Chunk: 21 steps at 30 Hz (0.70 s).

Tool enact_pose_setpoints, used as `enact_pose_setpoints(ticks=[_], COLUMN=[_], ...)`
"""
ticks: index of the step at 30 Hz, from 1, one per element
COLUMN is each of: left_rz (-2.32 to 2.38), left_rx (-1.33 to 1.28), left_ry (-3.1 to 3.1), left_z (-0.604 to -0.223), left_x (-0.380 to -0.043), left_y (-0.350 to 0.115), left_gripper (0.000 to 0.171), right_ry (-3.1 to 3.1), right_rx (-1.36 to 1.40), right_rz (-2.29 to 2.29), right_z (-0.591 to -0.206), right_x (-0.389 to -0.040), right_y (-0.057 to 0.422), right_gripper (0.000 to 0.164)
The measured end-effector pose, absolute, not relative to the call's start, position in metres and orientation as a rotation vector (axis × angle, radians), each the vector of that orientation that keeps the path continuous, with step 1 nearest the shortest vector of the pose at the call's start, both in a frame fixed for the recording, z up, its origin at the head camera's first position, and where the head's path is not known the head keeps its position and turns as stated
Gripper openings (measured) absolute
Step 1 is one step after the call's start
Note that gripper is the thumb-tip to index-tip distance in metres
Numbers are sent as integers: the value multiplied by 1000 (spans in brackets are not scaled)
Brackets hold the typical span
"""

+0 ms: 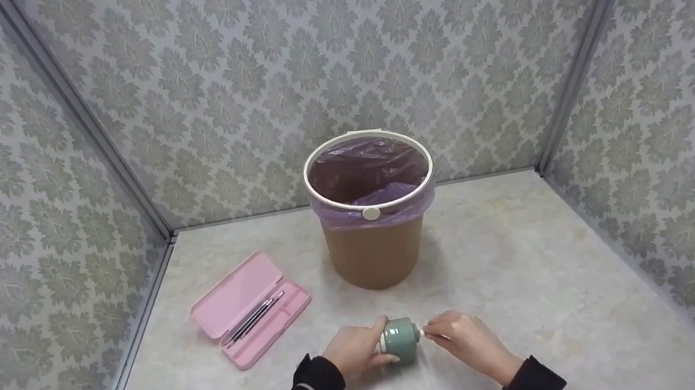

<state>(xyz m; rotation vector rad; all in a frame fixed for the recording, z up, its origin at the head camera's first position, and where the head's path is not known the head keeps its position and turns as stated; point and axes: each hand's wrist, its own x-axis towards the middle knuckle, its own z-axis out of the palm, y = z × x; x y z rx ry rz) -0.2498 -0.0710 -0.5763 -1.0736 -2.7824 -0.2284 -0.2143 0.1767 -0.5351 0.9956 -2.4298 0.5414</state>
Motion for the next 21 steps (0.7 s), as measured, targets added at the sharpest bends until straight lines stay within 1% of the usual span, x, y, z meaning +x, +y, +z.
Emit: enact_pose_setpoints(ticks=[4,9,12,21], left_rz=[-253,-357,-399,-332], left_rx=[-1032,-898,-837,-856], left_ry=[-2810,-2830,-2816,-2762], left_z=[-577,-580,-581,-584], left_x=[-250,-247,-246,-248], left_y=[-73,-69,-67,-66], left_gripper=[67,74,74,70], right_ry=[-2426,-2419,-2412,-2481], right_rx=[989,1002,1022,1052], right_rz=[556,594,603,618], right_z=[-535,-537,-537,-537], right_x=[-214,-217,-219,-218], right_y=[173,172,172,175], right_gripper=[9,10,12,12])
